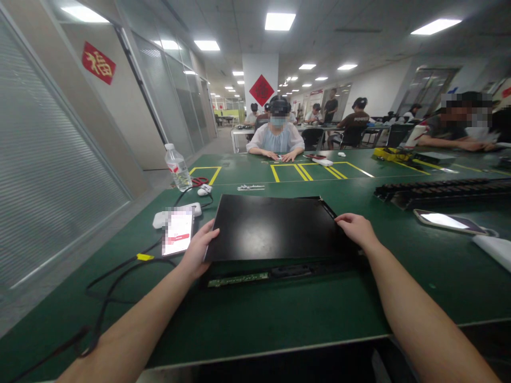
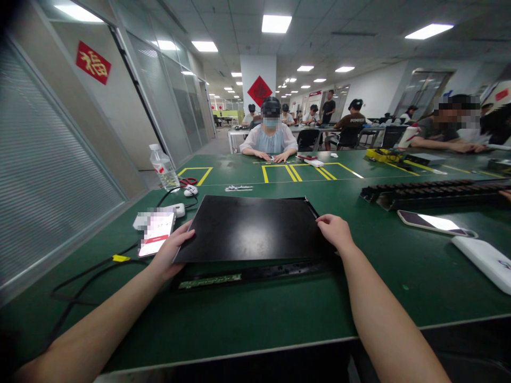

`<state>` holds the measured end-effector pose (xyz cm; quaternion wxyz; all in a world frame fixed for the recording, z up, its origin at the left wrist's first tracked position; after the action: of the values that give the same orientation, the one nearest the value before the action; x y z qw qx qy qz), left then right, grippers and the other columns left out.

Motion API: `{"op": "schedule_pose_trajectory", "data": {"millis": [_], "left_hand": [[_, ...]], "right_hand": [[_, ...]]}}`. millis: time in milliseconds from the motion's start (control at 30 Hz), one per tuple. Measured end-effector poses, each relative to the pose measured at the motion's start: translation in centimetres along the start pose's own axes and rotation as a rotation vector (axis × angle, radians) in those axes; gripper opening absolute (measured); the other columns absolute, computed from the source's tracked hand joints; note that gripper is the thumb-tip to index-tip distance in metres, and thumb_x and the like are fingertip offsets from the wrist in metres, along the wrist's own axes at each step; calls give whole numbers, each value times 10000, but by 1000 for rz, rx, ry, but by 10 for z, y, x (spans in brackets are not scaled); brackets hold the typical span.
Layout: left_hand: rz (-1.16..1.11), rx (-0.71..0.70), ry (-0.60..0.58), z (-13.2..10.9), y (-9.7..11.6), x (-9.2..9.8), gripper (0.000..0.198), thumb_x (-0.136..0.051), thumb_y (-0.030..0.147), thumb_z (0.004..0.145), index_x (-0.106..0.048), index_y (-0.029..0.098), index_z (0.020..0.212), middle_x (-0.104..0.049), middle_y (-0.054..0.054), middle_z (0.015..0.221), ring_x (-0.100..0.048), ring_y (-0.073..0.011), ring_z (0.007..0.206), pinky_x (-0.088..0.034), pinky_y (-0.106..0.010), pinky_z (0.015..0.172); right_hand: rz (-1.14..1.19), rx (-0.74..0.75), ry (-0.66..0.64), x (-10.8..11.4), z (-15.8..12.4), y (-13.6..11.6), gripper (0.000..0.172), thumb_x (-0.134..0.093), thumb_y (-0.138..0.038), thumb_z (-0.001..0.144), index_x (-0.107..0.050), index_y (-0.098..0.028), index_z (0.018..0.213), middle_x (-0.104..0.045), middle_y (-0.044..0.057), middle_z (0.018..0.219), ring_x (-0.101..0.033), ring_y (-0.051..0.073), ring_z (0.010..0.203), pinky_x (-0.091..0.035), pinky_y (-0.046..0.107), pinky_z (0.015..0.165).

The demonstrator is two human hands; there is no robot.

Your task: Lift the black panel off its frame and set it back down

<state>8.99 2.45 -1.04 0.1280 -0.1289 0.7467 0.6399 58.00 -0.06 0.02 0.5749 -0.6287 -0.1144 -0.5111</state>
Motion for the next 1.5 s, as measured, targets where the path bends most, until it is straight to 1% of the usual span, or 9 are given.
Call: {"op": "schedule_pose_trajectory", "data": {"millis": [367, 433, 533, 633, 767, 900, 1067, 1233, 1500], "left_hand": [[70, -39, -21, 10, -2, 14, 604, -845, 149, 751, -709, 179, 1338, -831, -131, 1094, -807, -313, 946, -654, -352, 757], [96, -56, -37, 10, 1, 15, 582, -886, 160, 722, -732, 165, 1283, -824, -144, 1138, -796, -322, 1014, -648, -364, 827], [178, -90, -59, 7, 10, 13, 558, -952, 209, 667, -776, 154, 1194, -790, -160, 1265, -718, -358, 1231, -606, -383, 975], [287, -147, 8, 5, 21, 18, 509, -986, 196, 598, -821, 182, 1079, -748, -156, 1358, -578, -403, 1418, -538, -425, 1096], [453, -203, 88, 8, 24, 26, 417, -999, 186, 543, -832, 219, 924, -705, -162, 1420, -515, -418, 1472, -420, -467, 1217], [656, -221, 37, 17, 14, 29, 475, -960, 399, 599, -819, 205, 1008, -641, -184, 1500, -522, -436, 1456, -374, -524, 1242], [990, -276, -86, 25, 5, 24, 648, -762, 572, 712, -774, 150, 1204, -592, -203, 1540, -504, -433, 1466, -349, -561, 1253], [1148, -266, -63, 27, 0, 28, 709, -646, 580, 777, -725, 109, 1301, -497, -229, 1608, -472, -434, 1494, -378, -567, 1240], [1232, -286, -37, 28, -3, 30, 529, -657, 461, 846, -749, 140, 1256, -524, -191, 1580, -472, -407, 1508, -369, -523, 1267]], "right_hand": [[-27, 23, -14, -4, 1, -1, 211, -630, -194, 815, -829, -250, 852, -808, 51, 926, -726, 236, 896, -529, 318, 788], [-31, 18, -16, -4, 0, -1, 209, -633, -198, 816, -831, -248, 858, -809, 53, 935, -726, 237, 909, -528, 318, 801], [-28, 19, -20, -4, 0, -1, 209, -633, -206, 815, -831, -249, 863, -808, 50, 941, -725, 234, 914, -531, 318, 812], [-28, 17, -29, -4, -1, -1, 215, -631, -203, 824, -833, -250, 879, -808, 48, 949, -724, 235, 926, -530, 318, 822], [-23, 14, -34, -5, -1, 0, 216, -634, -192, 839, -835, -243, 898, -810, 50, 962, -723, 234, 942, -524, 312, 841], [-22, 13, -30, -5, -1, -1, 221, -636, -193, 826, -840, -231, 905, -811, 60, 965, -725, 232, 923, -529, 309, 823], [-25, 19, -15, -4, -1, -1, 221, -638, -199, 804, -843, -234, 879, -812, 63, 948, -725, 235, 910, -535, 310, 812], [-11, 18, -13, -3, -1, -1, 210, -643, -198, 801, -841, -237, 861, -812, 63, 943, -724, 234, 906, -536, 309, 810], [-8, 14, -17, -4, 0, 0, 199, -650, -195, 802, -836, -236, 858, -810, 56, 937, -719, 218, 876, -511, 293, 772]]}}
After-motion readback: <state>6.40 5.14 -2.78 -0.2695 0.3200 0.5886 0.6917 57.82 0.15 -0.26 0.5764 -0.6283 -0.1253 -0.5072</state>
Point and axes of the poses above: each hand's wrist, its own z-axis towards the middle knuckle, its own x-axis out of the back of the hand, y = z × x, the point moved 9 cm from there along z, towards the middle knuckle
